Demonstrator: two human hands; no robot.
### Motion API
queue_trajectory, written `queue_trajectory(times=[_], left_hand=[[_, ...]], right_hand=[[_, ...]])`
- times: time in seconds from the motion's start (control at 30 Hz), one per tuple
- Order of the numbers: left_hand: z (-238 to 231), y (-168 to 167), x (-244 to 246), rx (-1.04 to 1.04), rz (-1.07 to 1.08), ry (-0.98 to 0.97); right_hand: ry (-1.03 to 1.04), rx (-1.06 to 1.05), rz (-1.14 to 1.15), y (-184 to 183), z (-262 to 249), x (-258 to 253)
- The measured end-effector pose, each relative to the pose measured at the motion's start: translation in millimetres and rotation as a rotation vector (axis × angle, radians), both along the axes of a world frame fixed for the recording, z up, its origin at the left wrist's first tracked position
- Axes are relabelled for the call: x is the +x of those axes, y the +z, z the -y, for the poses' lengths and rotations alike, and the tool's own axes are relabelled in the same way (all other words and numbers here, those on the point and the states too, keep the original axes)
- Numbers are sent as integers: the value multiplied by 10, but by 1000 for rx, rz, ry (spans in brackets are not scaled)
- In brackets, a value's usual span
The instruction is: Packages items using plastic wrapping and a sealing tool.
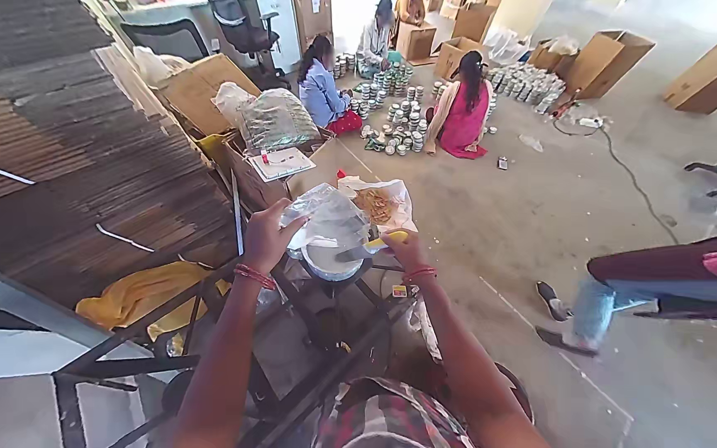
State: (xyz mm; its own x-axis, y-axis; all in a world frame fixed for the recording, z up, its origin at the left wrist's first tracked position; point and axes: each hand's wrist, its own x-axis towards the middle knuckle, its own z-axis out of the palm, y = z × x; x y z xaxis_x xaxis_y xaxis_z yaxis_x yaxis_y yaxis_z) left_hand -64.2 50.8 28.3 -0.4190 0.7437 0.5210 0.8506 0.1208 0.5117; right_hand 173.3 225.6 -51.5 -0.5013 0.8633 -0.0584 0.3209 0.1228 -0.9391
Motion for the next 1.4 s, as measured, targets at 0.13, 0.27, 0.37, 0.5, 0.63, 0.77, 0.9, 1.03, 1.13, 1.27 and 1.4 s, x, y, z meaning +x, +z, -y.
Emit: queue_trajectory(times=[0.13,0.27,0.37,0.5,0.63,0.77,0.9,1.03,1.13,1.27,1.4], left_hand=[[20,-5,-3,0,22,6],[-3,27,5,-27,5,4],[-5,63,20,-47,-17,9],[-11,88,50,-92,-44,31],[-21,64,13,-66,-43,12],[27,24,-16,-18,-31,26],[97,58,4,21,4,63],[250,-2,-18,103,106,110],[352,-3,11,153,160,144],[408,6,16,221,190,181],[446,33,21,286,225,183]], right_hand=[[-92,41,19,-34,-18,-59],[39,-72,-78,-145,-15,-116],[29,-52,-71,-134,-38,28],[-75,-2,-69,-207,-24,-79],[7,-67,-103,-130,15,-109],[-75,-18,-15,-64,-85,-69],[-65,-12,-61,-174,-68,-173],[-7,-76,-68,-114,-24,-2],[-114,-77,-41,-117,-86,64],[-106,-133,-111,-189,-99,-122],[-36,-203,-130,-165,-33,-76]])
